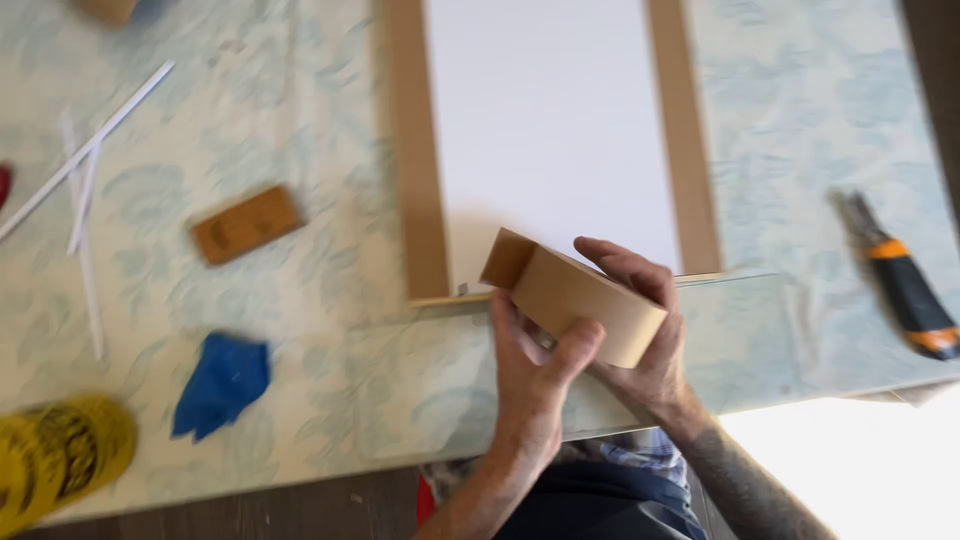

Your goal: Applying brown paper tape to the edges of a picture frame using glue and a brush

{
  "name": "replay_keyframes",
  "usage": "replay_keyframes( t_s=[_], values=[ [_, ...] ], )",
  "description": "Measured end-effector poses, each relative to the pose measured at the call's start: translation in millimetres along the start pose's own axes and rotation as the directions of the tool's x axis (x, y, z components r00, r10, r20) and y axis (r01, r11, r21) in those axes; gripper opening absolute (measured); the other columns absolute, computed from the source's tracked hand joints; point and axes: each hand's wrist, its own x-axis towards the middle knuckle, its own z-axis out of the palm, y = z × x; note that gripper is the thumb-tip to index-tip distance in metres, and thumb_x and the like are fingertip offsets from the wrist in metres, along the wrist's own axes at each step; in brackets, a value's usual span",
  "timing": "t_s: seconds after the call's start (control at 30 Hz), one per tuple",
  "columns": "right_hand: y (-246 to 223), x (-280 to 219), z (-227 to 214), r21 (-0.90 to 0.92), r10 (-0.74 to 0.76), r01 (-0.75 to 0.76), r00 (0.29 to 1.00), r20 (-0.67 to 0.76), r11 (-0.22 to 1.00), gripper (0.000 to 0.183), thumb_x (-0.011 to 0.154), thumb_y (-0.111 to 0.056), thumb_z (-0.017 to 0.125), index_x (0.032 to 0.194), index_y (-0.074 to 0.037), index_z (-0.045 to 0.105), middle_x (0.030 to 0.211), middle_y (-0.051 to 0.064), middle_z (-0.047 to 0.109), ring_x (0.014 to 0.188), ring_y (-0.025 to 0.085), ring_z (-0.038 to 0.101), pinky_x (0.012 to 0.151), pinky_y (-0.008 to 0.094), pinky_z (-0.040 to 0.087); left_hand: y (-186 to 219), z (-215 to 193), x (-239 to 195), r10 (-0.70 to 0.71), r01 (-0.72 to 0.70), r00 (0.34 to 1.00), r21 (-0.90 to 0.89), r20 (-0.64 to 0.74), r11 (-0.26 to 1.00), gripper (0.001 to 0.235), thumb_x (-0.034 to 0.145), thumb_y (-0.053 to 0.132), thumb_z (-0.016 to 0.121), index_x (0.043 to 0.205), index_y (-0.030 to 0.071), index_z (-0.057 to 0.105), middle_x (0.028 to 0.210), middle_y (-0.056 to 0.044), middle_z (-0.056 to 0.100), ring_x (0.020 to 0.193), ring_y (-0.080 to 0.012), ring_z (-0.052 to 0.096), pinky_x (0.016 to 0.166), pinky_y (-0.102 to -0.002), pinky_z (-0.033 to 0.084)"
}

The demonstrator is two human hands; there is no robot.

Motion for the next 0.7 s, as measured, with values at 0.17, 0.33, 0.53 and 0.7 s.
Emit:
replay_keyframes(
  t_s=[0.17, 0.33, 0.53, 0.7],
  values=[
    [6.9, 0.4, 8.4, -0.048, 0.19, -0.185, 0.97, 0.154, 0.982, 0.068, 0.07, -0.02, 0.086, 0.124, -0.005, 0.048, 0.135, 0.02, 0.063, 0.131, 0.033, 0.064, 0.11, 0.043, 0.057, 44.3, -71.1, 4.8, -0.013, -0.03, 0.987, 0.265, 0.159, 0.964, 0.097, 0.07, 0.056, 0.071, 0.149, 0.011, 0.037, 0.141, -0.015, 0.055, 0.121, -0.028, 0.062, 0.097, -0.04, 0.058],
    [20.7, 26.6, 17.1, -0.264, 0.227, -0.151, 0.932, 0.283, 0.952, 0.076, 0.065, -0.02, 0.088, 0.128, -0.001, 0.049, 0.135, 0.019, 0.063, 0.12, 0.03, 0.065, 0.09, 0.038, 0.062, 72.1, -136.0, 40.5, 0.137, -0.3, 0.948, 0.666, 0.287, 0.683, 0.074, 0.088, 0.065, 0.05, 0.142, 0.015, 0.053, 0.115, -0.009, 0.073, 0.084, -0.0182, 0.074, 0.073, -0.036, 0.068],
    [28.3, 44.7, 23.9, -0.33, 0.314, -0.204, 0.892, 0.325, 0.922, 0.071, 0.066, -0.021, 0.091, 0.125, -0.007, 0.054, 0.125, 0.008, 0.062, 0.112, 0.021, 0.062, 0.083, 0.03, 0.056, 78.9, -166.3, 65.3, 0.458, -0.633, 0.724, 0.759, 0.515, 0.148, 0.039, 0.101, 0.008, 0.066, 0.138, 0.01, 0.056, 0.115, -0.007, 0.064, 0.085, -0.0147, 0.07, 0.07, -0.027, 0.065],
    [32.8, 50.6, 18.6, -0.328, 0.339, -0.229, 0.88, 0.333, 0.916, 0.076, 0.062, -0.019, 0.09, 0.127, -0.007, 0.052, 0.135, 0.011, 0.062, 0.124, 0.025, 0.062, 0.092, 0.035, 0.06, 80.4, -172.0, 73.8, 0.376, -0.61, 0.718, 0.789, 0.586, -0.066, 0.032, 0.093, 0.022, 0.078, 0.12, 0.008, 0.068, 0.112, -0.004, 0.059, 0.093, -0.0219, 0.067, 0.058, -0.036, 0.06]
  ],
)
